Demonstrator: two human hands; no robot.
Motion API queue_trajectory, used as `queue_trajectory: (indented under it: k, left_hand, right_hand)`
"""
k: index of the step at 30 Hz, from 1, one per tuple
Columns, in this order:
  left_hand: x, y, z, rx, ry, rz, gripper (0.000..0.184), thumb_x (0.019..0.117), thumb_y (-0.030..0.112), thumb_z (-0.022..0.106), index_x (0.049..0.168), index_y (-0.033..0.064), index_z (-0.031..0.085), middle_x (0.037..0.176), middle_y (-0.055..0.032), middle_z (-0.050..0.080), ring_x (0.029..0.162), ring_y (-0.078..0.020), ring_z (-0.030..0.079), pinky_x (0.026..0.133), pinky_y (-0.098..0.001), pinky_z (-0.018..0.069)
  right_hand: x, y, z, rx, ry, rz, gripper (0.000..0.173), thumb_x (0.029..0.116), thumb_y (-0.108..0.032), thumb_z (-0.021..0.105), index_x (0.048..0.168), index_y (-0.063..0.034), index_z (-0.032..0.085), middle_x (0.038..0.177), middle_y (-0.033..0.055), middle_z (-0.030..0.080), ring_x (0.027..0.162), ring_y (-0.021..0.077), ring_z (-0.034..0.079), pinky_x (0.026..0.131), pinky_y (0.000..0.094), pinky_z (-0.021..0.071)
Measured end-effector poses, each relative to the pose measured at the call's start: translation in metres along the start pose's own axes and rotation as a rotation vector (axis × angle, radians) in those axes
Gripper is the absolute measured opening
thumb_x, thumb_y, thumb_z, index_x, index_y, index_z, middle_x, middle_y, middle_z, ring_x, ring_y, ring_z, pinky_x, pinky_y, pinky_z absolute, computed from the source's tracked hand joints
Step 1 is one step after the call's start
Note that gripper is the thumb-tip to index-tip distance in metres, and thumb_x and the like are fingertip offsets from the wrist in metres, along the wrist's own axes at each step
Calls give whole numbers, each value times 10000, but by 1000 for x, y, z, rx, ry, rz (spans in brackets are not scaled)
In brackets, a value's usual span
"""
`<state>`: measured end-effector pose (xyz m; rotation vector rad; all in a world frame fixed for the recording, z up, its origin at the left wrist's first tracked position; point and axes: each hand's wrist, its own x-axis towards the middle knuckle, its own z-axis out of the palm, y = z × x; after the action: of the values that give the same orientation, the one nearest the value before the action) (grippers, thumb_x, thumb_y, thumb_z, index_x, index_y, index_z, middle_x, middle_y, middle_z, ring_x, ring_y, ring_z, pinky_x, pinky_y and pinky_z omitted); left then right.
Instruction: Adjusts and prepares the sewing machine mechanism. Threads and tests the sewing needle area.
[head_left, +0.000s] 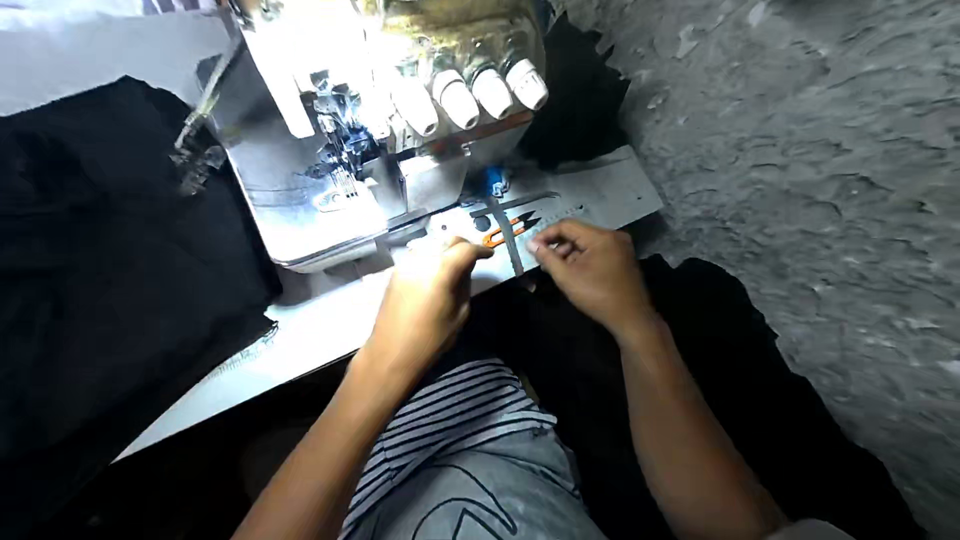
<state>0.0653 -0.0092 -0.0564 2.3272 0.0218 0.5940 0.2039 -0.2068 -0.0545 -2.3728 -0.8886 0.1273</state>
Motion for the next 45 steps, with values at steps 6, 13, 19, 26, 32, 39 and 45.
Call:
queue_trajectory:
  k: [6, 13, 19, 26, 32, 39, 45]
  left_hand:
    - [77, -9, 80, 349, -252, -191, 160, 938, 91, 657, 1059, 24, 737, 1128, -163, 706, 1088, -346, 678, 896, -514, 570]
    - [76, 2, 71, 485, -312, -192, 217, 991, 52, 553, 1138, 10, 707, 1164, -198, 693, 1125, -358, 662, 903, -496, 540]
    - [77, -13, 94, 572, -256, -115, 199, 985, 128, 551, 1008, 58, 736, 1045, -152, 712, 1019, -328, 671, 810, -511, 512]
    - [56, 10, 52, 493, -366, -233, 258, 1038, 100, 497, 1099, -46, 701, 1086, -223, 688, 1026, -368, 676, 804, -495, 528]
    - [66, 2, 57, 460, -404, -182, 230, 1003, 74, 540, 1129, -42, 694, 1200, -228, 660, 1096, -376, 656, 834, -525, 527]
    - [37, 15, 19, 385, -473, -305, 269, 1004, 89, 562, 1204, -67, 649, 1229, -266, 618, 1172, -401, 613, 900, -515, 533]
    - [-52, 5, -61, 220, -218, -258, 107, 940, 63, 612, 1025, 49, 675, 961, -87, 602, 867, -222, 636, 728, -373, 568]
  right_hand:
    - [17, 4, 28, -34, 6, -13, 160, 923, -121, 724, 1069, -54, 725, 1054, 119, 714, 910, 242, 700, 777, 480, 584]
    - [11, 43, 82, -11, 322, -63, 196, 930, -175, 685, 1033, -10, 701, 1051, 160, 668, 968, 278, 647, 824, 464, 522]
    - [13, 43, 78, 10, 274, -85, 239, 916, -180, 709, 1075, -4, 687, 1066, 153, 650, 963, 226, 636, 838, 407, 527]
    - [18, 34, 72, -47, 202, -82, 217, 901, -136, 707, 1044, 17, 651, 1028, 160, 633, 910, 226, 603, 802, 401, 490]
    - [20, 32, 71, -73, 174, -66, 313, 867, -257, 702, 1043, -2, 657, 992, 130, 605, 886, 210, 583, 779, 415, 478]
    - [19, 19, 87, -169, 276, -53, 254, 925, -241, 658, 995, 3, 668, 999, 193, 628, 954, 353, 607, 816, 537, 476]
    - [20, 29, 84, -52, 265, -26, 350, 907, -406, 742, 947, -60, 703, 975, 112, 642, 907, 233, 605, 769, 422, 486]
